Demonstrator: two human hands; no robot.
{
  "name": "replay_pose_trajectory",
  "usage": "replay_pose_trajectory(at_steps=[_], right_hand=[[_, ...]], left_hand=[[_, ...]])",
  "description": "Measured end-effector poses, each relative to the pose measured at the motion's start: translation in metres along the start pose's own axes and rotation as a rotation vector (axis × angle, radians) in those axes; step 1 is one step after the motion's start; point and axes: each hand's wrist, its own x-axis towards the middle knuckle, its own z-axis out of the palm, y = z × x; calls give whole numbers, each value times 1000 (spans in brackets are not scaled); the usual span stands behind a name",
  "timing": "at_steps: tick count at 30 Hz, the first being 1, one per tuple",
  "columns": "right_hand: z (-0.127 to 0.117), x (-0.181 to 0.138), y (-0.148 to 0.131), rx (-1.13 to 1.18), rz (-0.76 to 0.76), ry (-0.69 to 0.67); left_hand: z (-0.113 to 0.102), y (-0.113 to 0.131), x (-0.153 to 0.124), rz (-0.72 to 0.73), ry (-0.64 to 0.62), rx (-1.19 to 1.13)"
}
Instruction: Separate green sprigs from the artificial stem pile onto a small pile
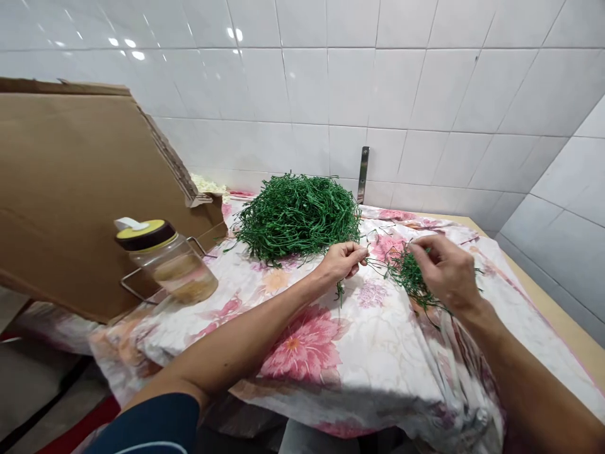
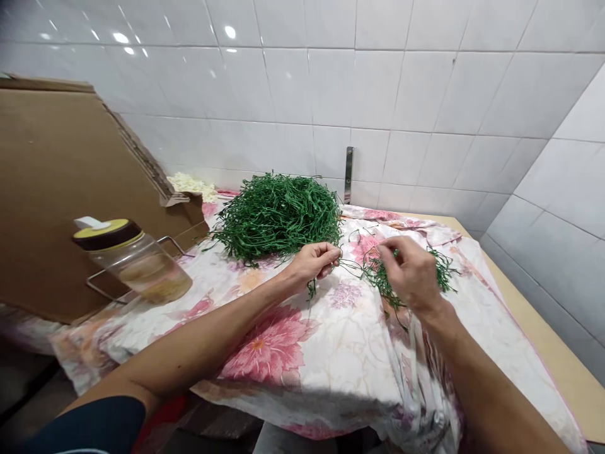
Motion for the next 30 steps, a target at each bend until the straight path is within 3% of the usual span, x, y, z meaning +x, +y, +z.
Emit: replay_pose_trajectory(at_steps=[2, 5, 8, 11, 14, 17, 23, 30], right_hand=[[-8, 6, 25, -138, 27, 60], [-15, 10, 51, -285, 54, 49], [-15, 9, 47, -308, 64, 47], [-8, 3, 16, -84, 112, -41], [6, -6, -11, 229, 204, -390], [19, -13, -19, 376, 265, -545], [27, -14, -13, 640, 433, -594], [29, -16, -14, 619, 498, -563]], left_hand=[[2, 0, -1, -8, -37, -41], [5, -1, -4, -6, -99, -67], [9, 0, -7, 0, -127, -75], [13, 4, -10, 9, -125, -40], [16, 8, -13, 57, -137, -4], [17, 12, -17, 93, -149, 5], [18, 13, -18, 101, -130, 12], [18, 11, -19, 26, -149, -35]])
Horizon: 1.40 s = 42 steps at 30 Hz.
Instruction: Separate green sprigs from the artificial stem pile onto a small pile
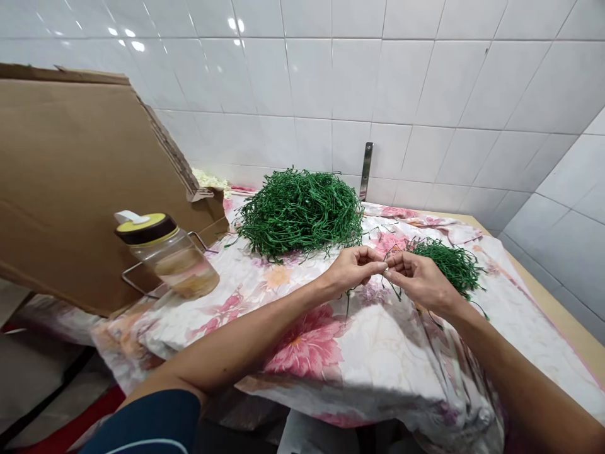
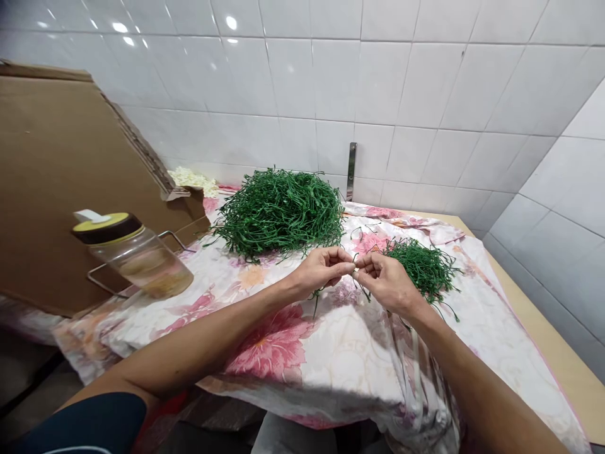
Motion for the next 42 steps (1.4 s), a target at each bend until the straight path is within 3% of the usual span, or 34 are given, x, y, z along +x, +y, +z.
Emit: replay_pose_trajectory(at_steps=[11, 19, 25, 36, 42], right_hand=[[5, -3, 3, -206, -122, 167], [5, -5, 1, -203, -142, 104], [8, -8, -4, -305, -179, 139], [12, -4, -1, -552, -421, 222], [12, -5, -2, -545, -442, 191]], left_hand=[[-4, -9, 2, -68, -29, 55], [-4, -5, 0, -84, -28, 65], [-4, -4, 0, -131, -61, 51], [2, -8, -2, -52, 53, 106], [2, -7, -2, -132, -1, -29]])
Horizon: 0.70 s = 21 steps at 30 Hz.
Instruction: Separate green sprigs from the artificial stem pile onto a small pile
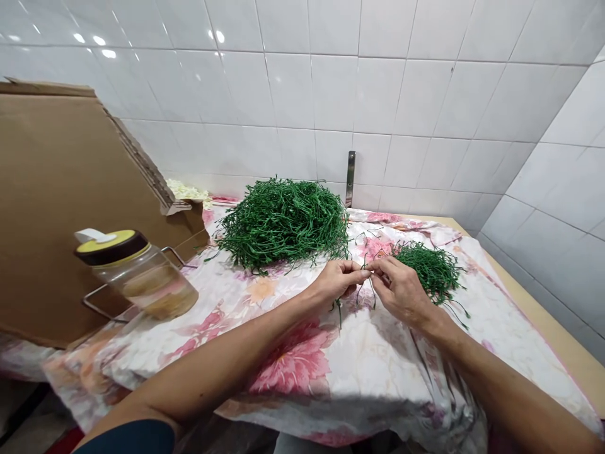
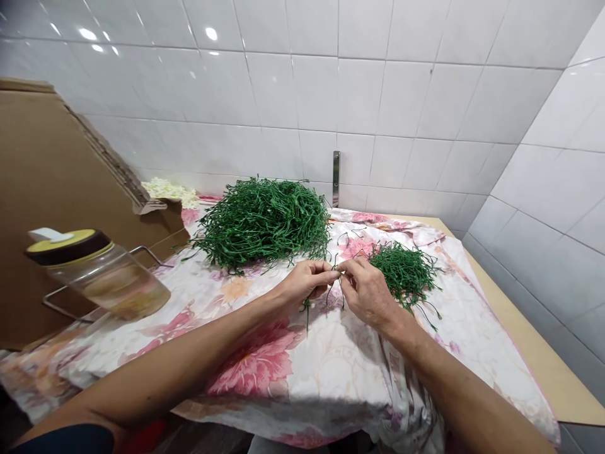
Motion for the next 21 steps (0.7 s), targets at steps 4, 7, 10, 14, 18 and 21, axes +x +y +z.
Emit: replay_pose_trajectory(at_steps=[4, 7, 10, 14, 18, 21], right_hand=[[-4, 1, 2, 28, -30, -41], [-6, 0, 3, 62, -24, -77], [-7, 0, 2, 120, 50, -104], [-9, -1, 2, 217, 192, -146], [-8, -1, 8, 286, 213, -174], [-5, -1, 13, 291, 219, -180]], left_hand=[[-3, 1, 1, -58, -38, -45], [-3, 2, 1, -85, -26, -36], [-3, 3, 0, -93, -34, -36], [-3, 7, -1, -108, -61, -9], [-4, 6, 0, -127, -76, 8], [-5, 3, 1, -95, -68, 59]])
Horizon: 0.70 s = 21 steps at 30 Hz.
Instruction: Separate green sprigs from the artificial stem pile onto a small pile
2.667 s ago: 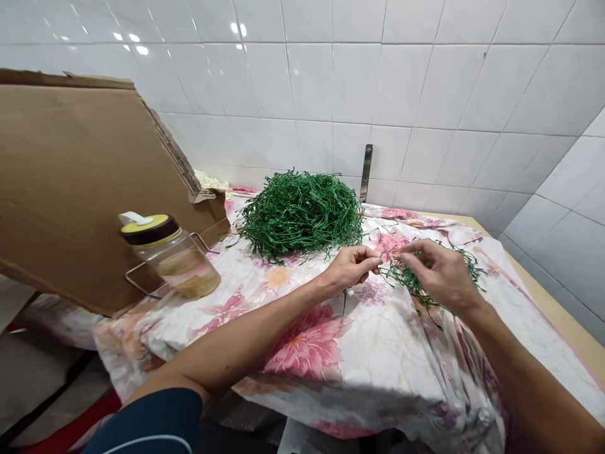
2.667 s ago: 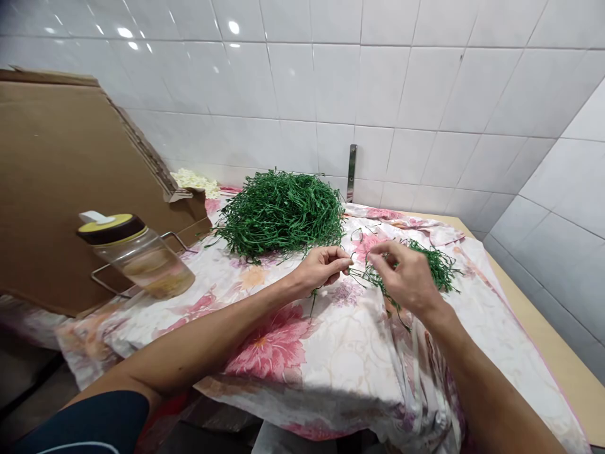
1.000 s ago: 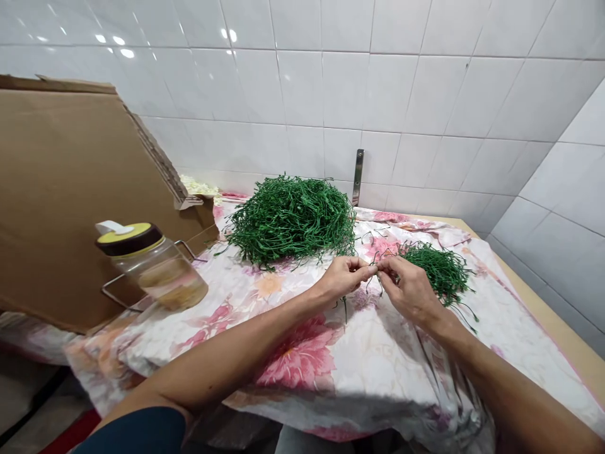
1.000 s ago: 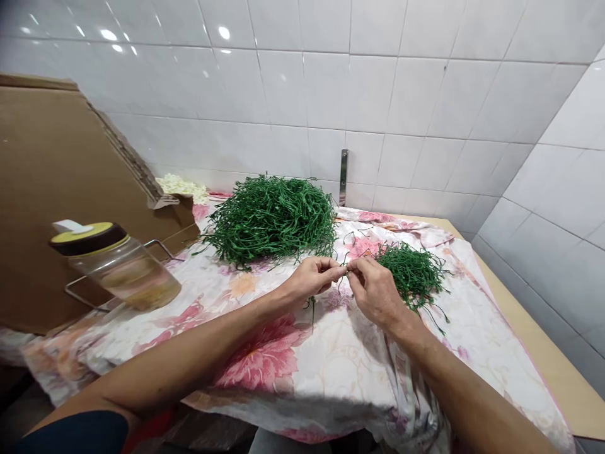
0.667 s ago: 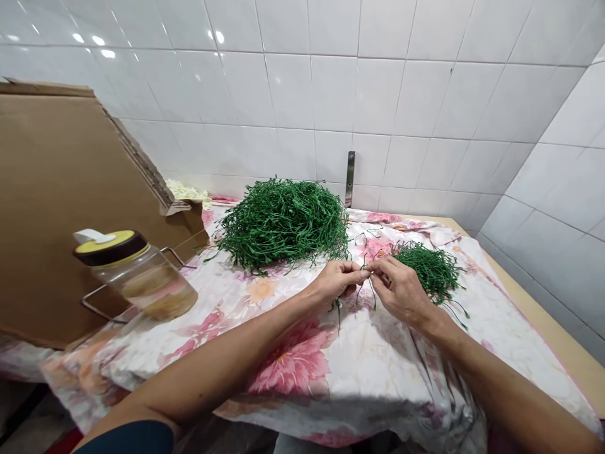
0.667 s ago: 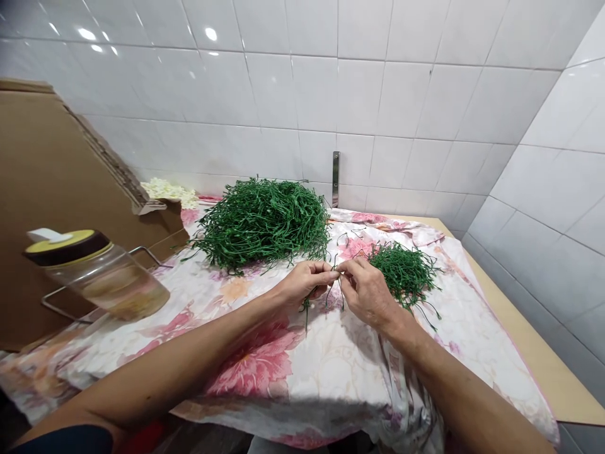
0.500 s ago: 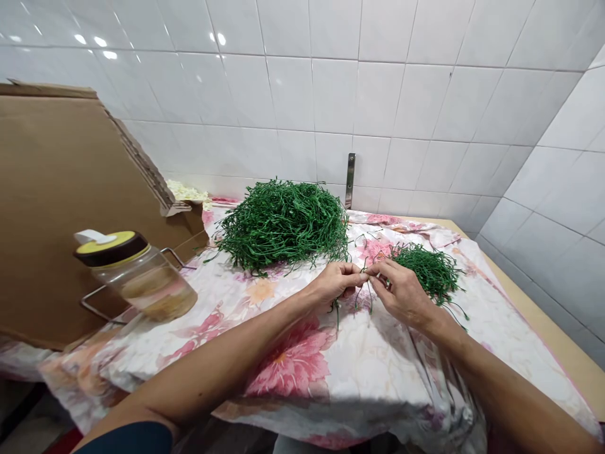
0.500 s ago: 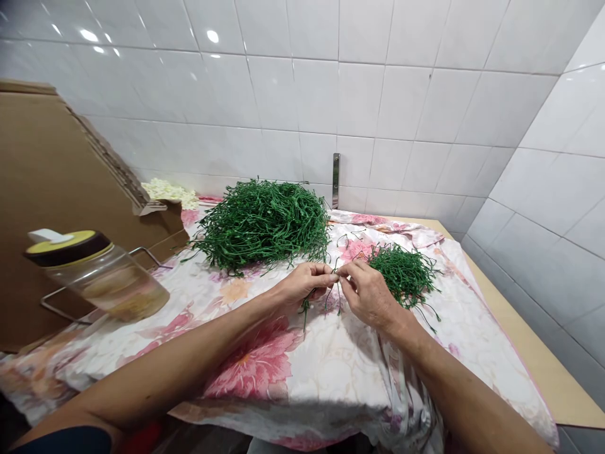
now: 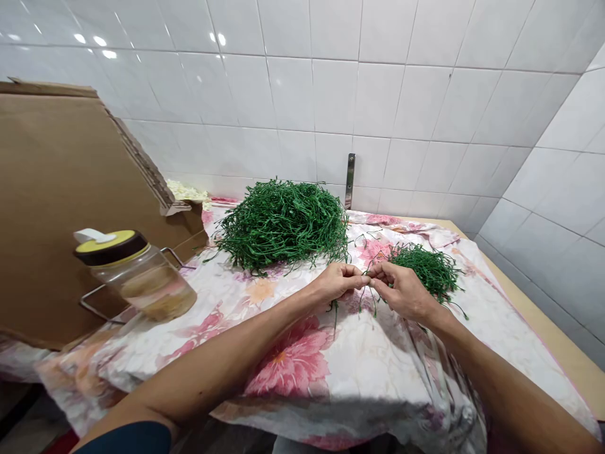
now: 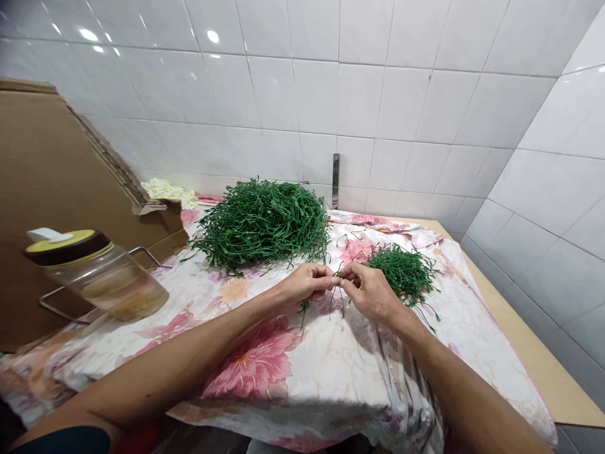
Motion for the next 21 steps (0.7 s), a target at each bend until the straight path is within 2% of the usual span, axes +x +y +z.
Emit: replay_pose_trajectory(at_steps=[6, 13, 17, 21], right_hand=[[0, 0, -4, -86, 3, 29], [4, -1, -7, -271, -170, 91], [6, -2, -3, -313, -234, 84], [7, -4, -6, -264, -196, 72]], left_hand=[[2, -2, 1, 89, 63, 121], [3, -4, 0, 95, 53, 79], [2, -3, -1, 56, 1, 0], [1, 1, -2, -4, -64, -110]])
